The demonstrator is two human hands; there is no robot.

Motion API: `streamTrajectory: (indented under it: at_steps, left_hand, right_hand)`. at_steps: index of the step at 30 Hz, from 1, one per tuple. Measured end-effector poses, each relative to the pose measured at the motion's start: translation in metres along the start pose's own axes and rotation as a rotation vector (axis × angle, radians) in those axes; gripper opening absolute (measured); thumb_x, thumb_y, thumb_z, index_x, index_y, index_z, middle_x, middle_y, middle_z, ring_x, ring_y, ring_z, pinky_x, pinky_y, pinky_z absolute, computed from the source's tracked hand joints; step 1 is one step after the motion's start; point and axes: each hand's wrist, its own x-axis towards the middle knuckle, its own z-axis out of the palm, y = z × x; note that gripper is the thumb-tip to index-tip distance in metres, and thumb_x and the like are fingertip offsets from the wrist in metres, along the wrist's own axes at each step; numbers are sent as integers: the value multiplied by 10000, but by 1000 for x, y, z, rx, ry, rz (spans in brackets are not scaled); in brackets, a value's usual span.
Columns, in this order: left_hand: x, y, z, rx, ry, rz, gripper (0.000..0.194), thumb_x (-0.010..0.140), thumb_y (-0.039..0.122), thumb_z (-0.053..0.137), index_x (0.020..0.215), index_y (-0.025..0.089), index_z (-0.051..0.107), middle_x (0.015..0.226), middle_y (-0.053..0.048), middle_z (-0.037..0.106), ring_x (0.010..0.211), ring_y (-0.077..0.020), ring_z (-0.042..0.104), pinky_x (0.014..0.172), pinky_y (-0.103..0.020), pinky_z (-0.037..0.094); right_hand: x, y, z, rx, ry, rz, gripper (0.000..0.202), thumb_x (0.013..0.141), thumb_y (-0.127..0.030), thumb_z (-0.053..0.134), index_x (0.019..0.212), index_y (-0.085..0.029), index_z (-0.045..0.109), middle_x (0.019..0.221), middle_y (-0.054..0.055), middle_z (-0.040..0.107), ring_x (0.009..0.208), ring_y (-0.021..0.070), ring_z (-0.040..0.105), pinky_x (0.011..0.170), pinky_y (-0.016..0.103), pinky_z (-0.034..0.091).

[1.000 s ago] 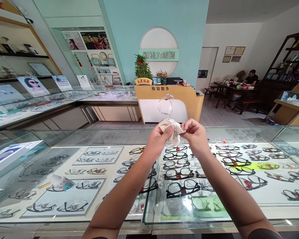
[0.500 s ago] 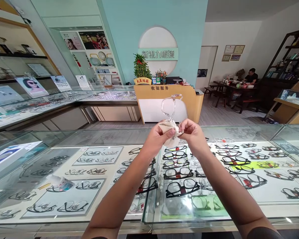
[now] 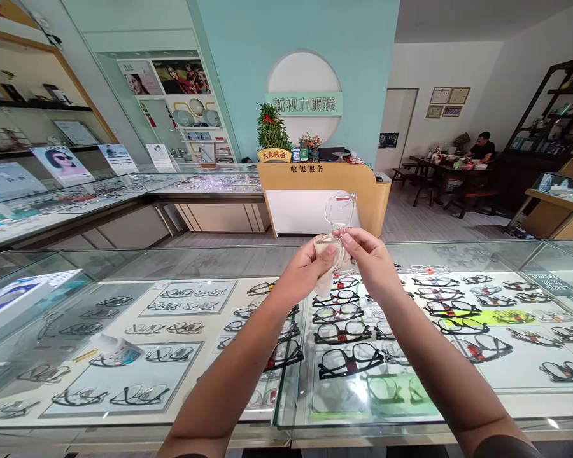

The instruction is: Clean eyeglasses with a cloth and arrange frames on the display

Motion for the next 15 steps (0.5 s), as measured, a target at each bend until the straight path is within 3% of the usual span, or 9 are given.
streamTrajectory:
  at_steps: [3, 7, 12, 15]
  left_hand:
    - [1, -2, -6, -13, -51, -30, 594, 901, 662, 827, 1220, 168, 734, 865, -12, 694, 743, -136, 566, 681, -245, 444]
    - [3, -3, -7, -58, -107, -77, 591, 786, 583, 954, 1135, 174, 709, 889, -13, 706, 766, -148, 618, 690, -250, 484]
    - [3, -6, 2, -60, -40, -51, 549, 785, 596, 948, 995, 166, 678, 817, 5, 676, 687, -119, 584, 629, -234, 458]
    - [1, -8, 10, -76, 42, -9, 551, 792, 595, 945, 1040, 167, 701, 820, 14, 685, 696, -110, 586, 655, -231, 477]
  right_hand:
    - [-1, -2, -1, 52, -11, 19, 347, 831, -587, 921, 1015, -297, 871, 1092, 26, 832, 956, 205, 704, 827, 321, 562]
    - [-2, -4, -1, 74, -29, 42, 318, 830, -567, 930, 993, -299, 872, 1038, 19, 822, 895, 187, 683, 762, 300, 540]
    - [-3, -6, 1, 93, -77, 68, 322, 841, -571, 920, 987, -290, 861, 951, 10, 794, 764, 144, 621, 652, 264, 474]
    - [-4, -7, 3, 96, -78, 78, 354, 831, -587, 921, 976, -274, 843, 945, 8, 777, 691, 118, 553, 584, 251, 413]
